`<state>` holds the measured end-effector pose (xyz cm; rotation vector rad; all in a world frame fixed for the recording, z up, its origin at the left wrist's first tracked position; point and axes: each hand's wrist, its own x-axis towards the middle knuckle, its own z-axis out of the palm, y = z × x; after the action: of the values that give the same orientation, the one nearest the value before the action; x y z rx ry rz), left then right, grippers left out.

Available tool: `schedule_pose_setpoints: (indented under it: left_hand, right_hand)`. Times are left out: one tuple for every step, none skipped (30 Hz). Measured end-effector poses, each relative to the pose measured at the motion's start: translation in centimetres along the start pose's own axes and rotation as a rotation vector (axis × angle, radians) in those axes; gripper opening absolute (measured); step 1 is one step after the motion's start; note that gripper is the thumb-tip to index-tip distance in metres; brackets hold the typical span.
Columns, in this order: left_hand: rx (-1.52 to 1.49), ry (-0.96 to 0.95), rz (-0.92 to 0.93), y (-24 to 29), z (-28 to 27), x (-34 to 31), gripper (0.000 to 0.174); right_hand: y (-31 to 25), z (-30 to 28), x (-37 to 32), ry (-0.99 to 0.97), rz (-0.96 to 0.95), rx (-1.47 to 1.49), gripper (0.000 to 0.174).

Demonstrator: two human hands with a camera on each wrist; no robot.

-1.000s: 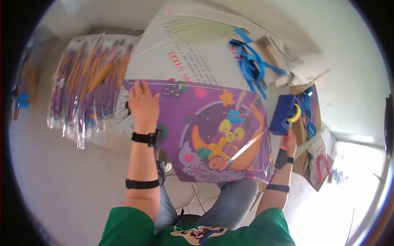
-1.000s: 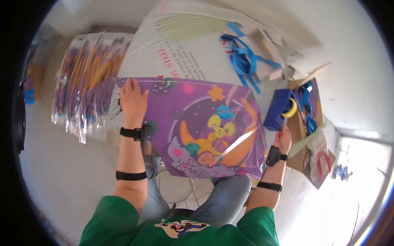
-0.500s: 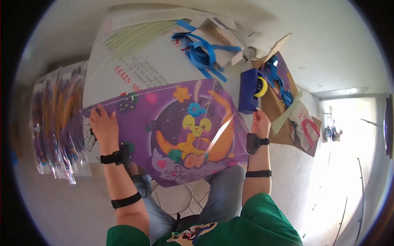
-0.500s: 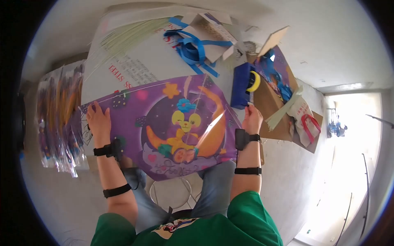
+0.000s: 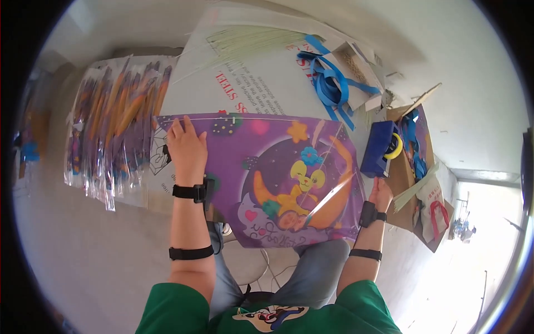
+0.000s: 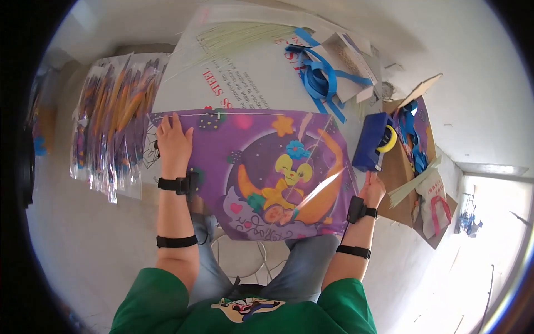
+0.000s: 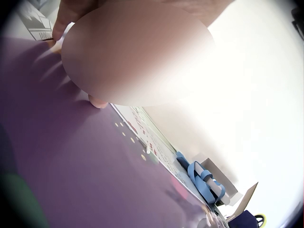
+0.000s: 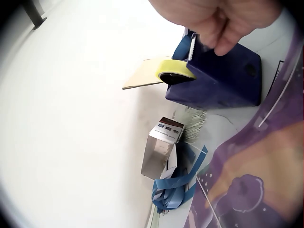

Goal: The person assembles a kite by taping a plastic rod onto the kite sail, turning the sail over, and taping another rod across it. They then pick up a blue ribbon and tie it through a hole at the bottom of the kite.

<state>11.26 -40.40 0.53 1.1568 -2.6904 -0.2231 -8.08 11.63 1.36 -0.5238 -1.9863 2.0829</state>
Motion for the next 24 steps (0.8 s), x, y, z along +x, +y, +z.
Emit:
schedule_pose_setpoints:
  left_hand:
    - [-0.028,-0.009,0.003,0.0,-0.1,0.0,0.061]
    - [-0.057,-0.012,0.003,0.0,-0.2,0.1,0.061]
    - [-0.065,-0.024,-0.023,0.2,-0.5,0.0,0.062]
    - [-0.057,-0.013,-0.045,0.2,-0.5,0.2,0.062]
    - [-0.071,-0.002,-0.028,0.1,-0.4,0.1,0.062]
    - [-0.088,0.006,-0.005,0.2,-0.3,-0.2,0.062]
    - [-0.094,-0.009,-0.016,0.2,-0.4,-0.1,0.061]
    - [-0.089,-0.009,-0.019,0.3,-0.4,-0.2,0.061]
    - [-0.082,-0.016,-0.023,0.4,-0.3,-0.2,0.062]
    - [-0.074,-0.020,-0.030,0.4,-0.3,-0.2,0.062]
    - [-0.065,-0.014,-0.039,0.3,-0.3,-0.1,0.062]
    - [-0.074,-0.003,-0.026,0.3,-0.2,-0.2,0.062]
    - [-0.082,0.006,-0.017,0.2,-0.2,-0.3,0.063]
    - [-0.070,0.011,-0.038,0.3,-0.2,-0.3,0.063]
    - [-0.081,0.005,-0.033,0.4,-0.3,-0.3,0.063]
    - [-0.090,0.000,-0.032,0.3,-0.4,-0.3,0.063]
    - [-0.097,0.038,-0.011,0.4,-0.7,-0.4,0.064]
    - [-0.087,0.043,-0.039,0.5,-0.6,-0.4,0.064]
    - [-0.100,0.048,-0.033,0.6,-0.4,-0.4,0.063]
    - [-0.115,0.052,-0.023,0.5,-0.3,-0.4,0.063]
    - [-0.112,0.054,-0.037,0.4,-0.2,-0.4,0.063]
    - [-0.115,0.050,-0.038,0.4,-0.1,-0.3,0.063]
    - [-0.122,0.045,-0.038,0.5,-0.1,-0.3,0.063]
    - [-0.129,0.046,-0.047,0.7,-0.2,-0.4,0.063]
  right_hand:
    - [0.6,-1.7,0.3,-0.107,-0.081,-0.630,0.016]
    - [1.1,-2.2,0.7,-0.215,-0.177,-1.255,0.015]
    - [1.1,-0.7,0.3,-0.238,-0.197,-1.244,0.015]
    - [1.6,0.5,-0.5,-0.118,-0.082,-0.669,0.014]
    - [1.5,1.4,-2.5,0.013,0.054,-0.107,0.014]
    - [0.5,3.3,-4.5,0.009,0.065,-0.116,0.014]
    - [-1.0,6.6,-6.4,-0.113,0.059,-0.155,0.012]
    - [-1.8,9.8,-7.7,-0.237,0.049,-0.189,0.010]
    - [-1.7,12.2,-8.6,-0.346,0.066,-0.148,0.011]
    - [-1.4,14.6,-9.4,-0.457,0.082,-0.104,0.012]
    - [-1.5,17.2,-10.4,-0.522,0.115,-0.125,0.011]
    - [-1.6,19.4,-11.4,-0.588,0.149,-0.148,0.009]
    - [-1.5,21.1,-12.2,-0.606,0.156,-0.147,0.009]
    - [-1.4,22.8,-12.9,-0.714,0.158,-0.123,0.008]
    - [-1.3,24.5,-13.7,-0.830,0.163,-0.097,0.007]
    - [-1.2,26.0,-14.5,-0.868,0.175,-0.098,0.007]
    - [-1.2,27.2,-15.2,-0.928,0.202,-0.099,0.007]
    - [-1.4,28.4,-15.8,-0.983,0.227,-0.101,0.007]
    - [-1.7,29.5,-16.7,-1.007,0.233,-0.103,0.007]
    - [-2.0,30.6,-17.8,-1.035,0.247,-0.098,0.007]
    - [-2.2,31.4,-18.8,-1.056,0.260,-0.095,0.007]
    - [-2.2,32.2,-19.6,-1.064,0.260,-0.102,0.007]
    - [-2.2,32.9,-20.3,-1.081,0.310,-0.070,0.007]
    - [-2.2,33.5,-20.8,-1.100,0.359,-0.038,0.008]
